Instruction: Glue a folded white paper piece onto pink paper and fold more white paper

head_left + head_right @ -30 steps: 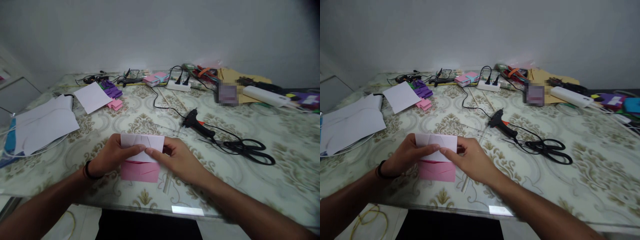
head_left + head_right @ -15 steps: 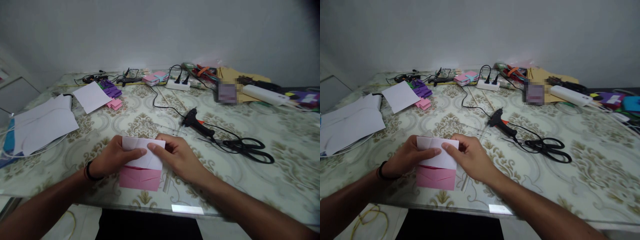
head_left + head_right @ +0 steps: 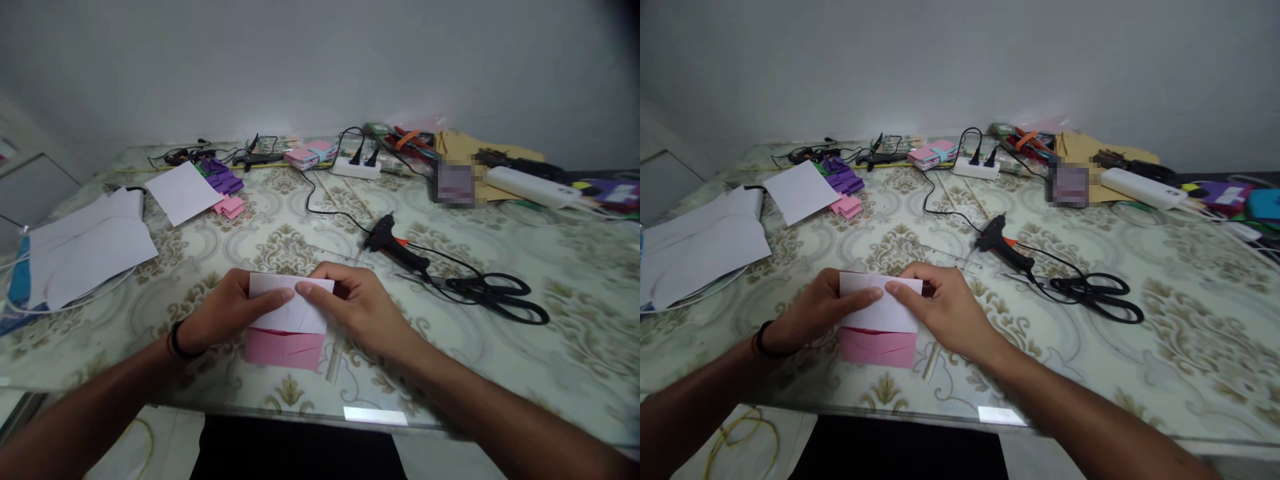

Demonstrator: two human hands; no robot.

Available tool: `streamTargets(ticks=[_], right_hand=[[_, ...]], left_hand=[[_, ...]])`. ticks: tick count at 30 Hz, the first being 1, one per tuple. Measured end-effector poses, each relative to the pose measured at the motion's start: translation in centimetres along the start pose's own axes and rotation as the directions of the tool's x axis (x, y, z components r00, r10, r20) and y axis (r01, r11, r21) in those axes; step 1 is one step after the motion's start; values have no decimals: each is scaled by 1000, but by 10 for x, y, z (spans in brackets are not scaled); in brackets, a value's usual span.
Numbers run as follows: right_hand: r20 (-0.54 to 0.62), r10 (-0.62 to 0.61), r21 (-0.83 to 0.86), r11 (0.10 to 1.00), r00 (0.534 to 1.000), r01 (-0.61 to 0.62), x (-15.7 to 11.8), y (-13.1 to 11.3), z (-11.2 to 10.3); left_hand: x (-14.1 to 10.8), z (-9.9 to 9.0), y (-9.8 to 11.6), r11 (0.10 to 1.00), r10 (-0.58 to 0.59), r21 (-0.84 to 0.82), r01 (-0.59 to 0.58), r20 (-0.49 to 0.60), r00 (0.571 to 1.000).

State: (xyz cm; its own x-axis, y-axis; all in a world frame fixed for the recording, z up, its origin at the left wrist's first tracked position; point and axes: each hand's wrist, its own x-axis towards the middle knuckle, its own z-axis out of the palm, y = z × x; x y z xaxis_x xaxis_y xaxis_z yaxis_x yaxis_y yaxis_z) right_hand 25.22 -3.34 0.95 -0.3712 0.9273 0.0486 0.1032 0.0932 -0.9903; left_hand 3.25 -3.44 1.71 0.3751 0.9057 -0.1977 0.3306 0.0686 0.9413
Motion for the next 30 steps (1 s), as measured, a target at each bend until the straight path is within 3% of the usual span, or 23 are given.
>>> streamTargets(ticks=[4,6,15,20,23,28,30], right_hand=[[-33,-21,-17,1000,999,20,2,0,-1],[-40,-30,-6,1000,999,30,2,1,-1],[-44,-68,17,998,997,69,2,1,0],[21,80,92,992,997,-82,3,4,2],[24,110,96,989,994,-112,4,5,1],[-89,60,23,998,994,-59,6,6,-4],[-101,66,49,997,993,-62,8,5,-6]], left_hand=[[1,-1,4,986,165,-3,-166,-80,983],[2,-1,4,982,191,15,-190,-91,977],[1,-1,1,986,164,-26,-165,-44,985],[3,-4,-3,979,178,-67,-190,-157,972],[6,-9,-5,976,163,-112,-189,-211,964],[8,-16,-5,998,68,17,-67,-29,997],[9,-17,-4,991,66,114,-63,-21,998]])
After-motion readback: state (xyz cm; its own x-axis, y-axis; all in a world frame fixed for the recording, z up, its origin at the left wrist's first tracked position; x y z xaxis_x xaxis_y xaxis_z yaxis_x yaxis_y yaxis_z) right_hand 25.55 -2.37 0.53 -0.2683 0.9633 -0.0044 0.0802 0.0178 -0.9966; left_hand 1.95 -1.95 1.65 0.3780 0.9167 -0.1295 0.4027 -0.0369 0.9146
